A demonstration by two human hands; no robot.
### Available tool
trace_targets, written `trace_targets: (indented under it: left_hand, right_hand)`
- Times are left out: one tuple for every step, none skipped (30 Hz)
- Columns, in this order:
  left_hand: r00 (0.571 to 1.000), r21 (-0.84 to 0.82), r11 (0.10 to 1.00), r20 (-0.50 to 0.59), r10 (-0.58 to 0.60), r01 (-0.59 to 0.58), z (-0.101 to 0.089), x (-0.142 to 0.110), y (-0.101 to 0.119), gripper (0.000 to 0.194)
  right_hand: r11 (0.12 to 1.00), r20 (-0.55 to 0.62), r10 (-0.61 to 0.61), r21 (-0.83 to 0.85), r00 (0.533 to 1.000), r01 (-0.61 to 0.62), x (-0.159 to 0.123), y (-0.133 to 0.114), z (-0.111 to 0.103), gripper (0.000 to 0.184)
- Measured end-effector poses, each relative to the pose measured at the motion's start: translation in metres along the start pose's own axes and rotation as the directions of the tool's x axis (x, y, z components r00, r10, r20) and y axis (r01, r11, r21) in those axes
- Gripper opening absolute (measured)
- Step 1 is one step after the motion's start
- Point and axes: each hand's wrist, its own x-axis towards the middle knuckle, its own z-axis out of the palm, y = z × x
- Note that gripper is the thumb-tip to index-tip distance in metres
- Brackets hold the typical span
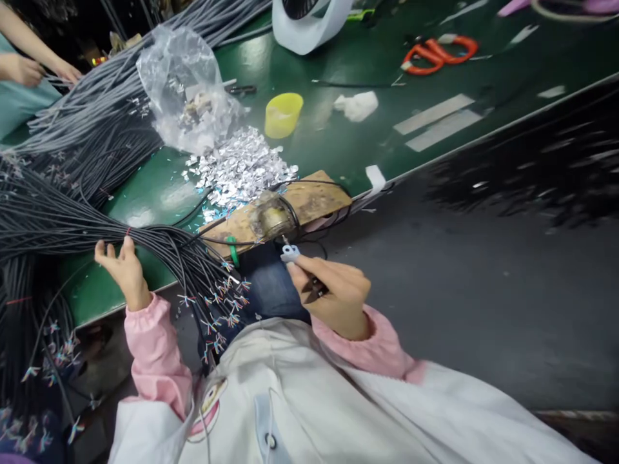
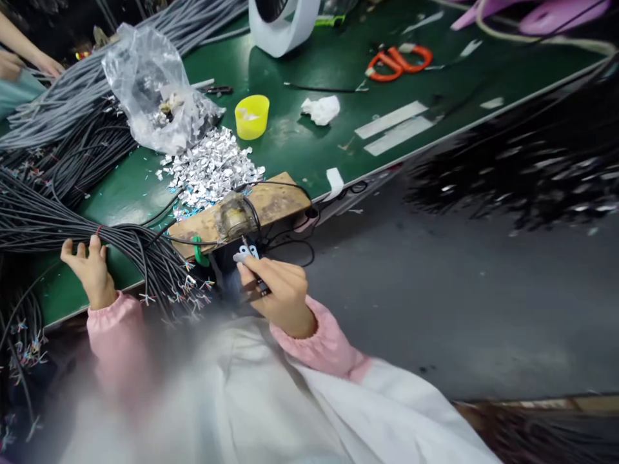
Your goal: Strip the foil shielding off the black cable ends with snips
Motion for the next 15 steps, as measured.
trace_targets:
  left_hand:
    - [1.000, -0.002, 1.000, -0.022, -0.016, 0.016, 0.000, -0.001, 0.001, 0.054]
    - [0.999, -0.002, 1.000, -0.040, -0.029, 0.029, 0.001, -0.003, 0.003, 0.052]
    - [0.998, 0.002, 0.999, -0.053, -0.032, 0.032, 0.002, -0.007, 0.006, 0.049]
    - [0.999, 0.017, 1.000, -0.051, -0.012, 0.013, 0.004, -0.014, 0.008, 0.045]
    - [0.999, 0.045, 0.999, -0.038, 0.024, -0.023, 0.006, -0.022, 0.012, 0.041]
    - [0.997, 0.076, 0.995, -0.027, 0.066, -0.063, 0.008, -0.031, 0.015, 0.035]
    - [0.993, 0.108, 0.988, -0.015, 0.115, -0.112, 0.009, -0.041, 0.019, 0.030]
    - [0.984, 0.141, 0.974, -0.003, 0.180, -0.178, 0.011, -0.051, 0.023, 0.024]
    - [0.966, 0.156, 0.954, 0.023, 0.256, -0.256, 0.012, -0.059, 0.028, 0.015]
    - [0.944, 0.136, 0.934, 0.064, 0.325, -0.331, 0.012, -0.067, 0.033, 0.009]
    - [0.912, 0.096, 0.910, 0.124, 0.392, -0.404, 0.012, -0.073, 0.039, 0.007]
    - [0.869, 0.053, 0.880, 0.196, 0.454, -0.472, 0.011, -0.077, 0.045, 0.005]
    - [0.814, 0.007, 0.845, 0.274, 0.512, -0.534, 0.011, -0.079, 0.051, 0.004]
    - [0.747, -0.040, 0.809, 0.361, 0.558, -0.586, 0.011, -0.080, 0.057, 0.005]
    - [0.673, -0.088, 0.783, 0.457, 0.581, -0.616, 0.010, -0.080, 0.063, 0.008]
  right_hand:
    - [1.000, 0.012, -0.001, -0.008, 1.000, 0.001, 0.000, 0.001, 0.000, 0.009]
    - [1.000, 0.019, -0.005, -0.021, 1.000, 0.005, 0.000, 0.001, 0.000, 0.009]
    - [0.999, 0.022, -0.011, -0.037, 1.000, 0.012, 0.000, 0.002, 0.000, 0.008]
    - [0.998, 0.024, -0.017, -0.053, 1.000, 0.018, -0.001, 0.002, 0.000, 0.008]
    - [0.997, 0.023, -0.022, -0.077, 1.000, 0.024, -0.002, 0.001, -0.001, 0.007]
    - [0.994, 0.019, -0.024, -0.110, 1.000, 0.026, -0.004, -0.001, -0.002, 0.007]
    - [0.990, 0.016, -0.025, -0.136, 1.000, 0.027, -0.006, -0.005, -0.003, 0.007]
    - [0.990, 0.015, -0.024, -0.140, 1.000, 0.026, -0.008, -0.009, -0.004, 0.007]
    - [0.992, 0.022, -0.027, -0.122, 0.999, 0.029, -0.010, -0.015, -0.005, 0.009]
    - [0.997, 0.039, -0.036, -0.066, 0.999, 0.038, -0.012, -0.022, -0.004, 0.010]
    - [0.999, 0.069, -0.045, 0.020, 0.997, 0.043, -0.013, -0.028, -0.003, 0.012]
    - [0.994, 0.116, -0.066, 0.097, 0.991, 0.055, -0.014, -0.034, 0.000, 0.012]
    - [0.990, 0.161, -0.074, 0.131, 0.984, 0.053, -0.014, -0.038, 0.004, 0.012]
    - [0.991, 0.194, -0.063, 0.128, 0.979, 0.038, -0.014, -0.041, 0.008, 0.011]
    - [0.992, 0.222, -0.059, 0.122, 0.973, 0.032, -0.013, -0.043, 0.013, 0.011]
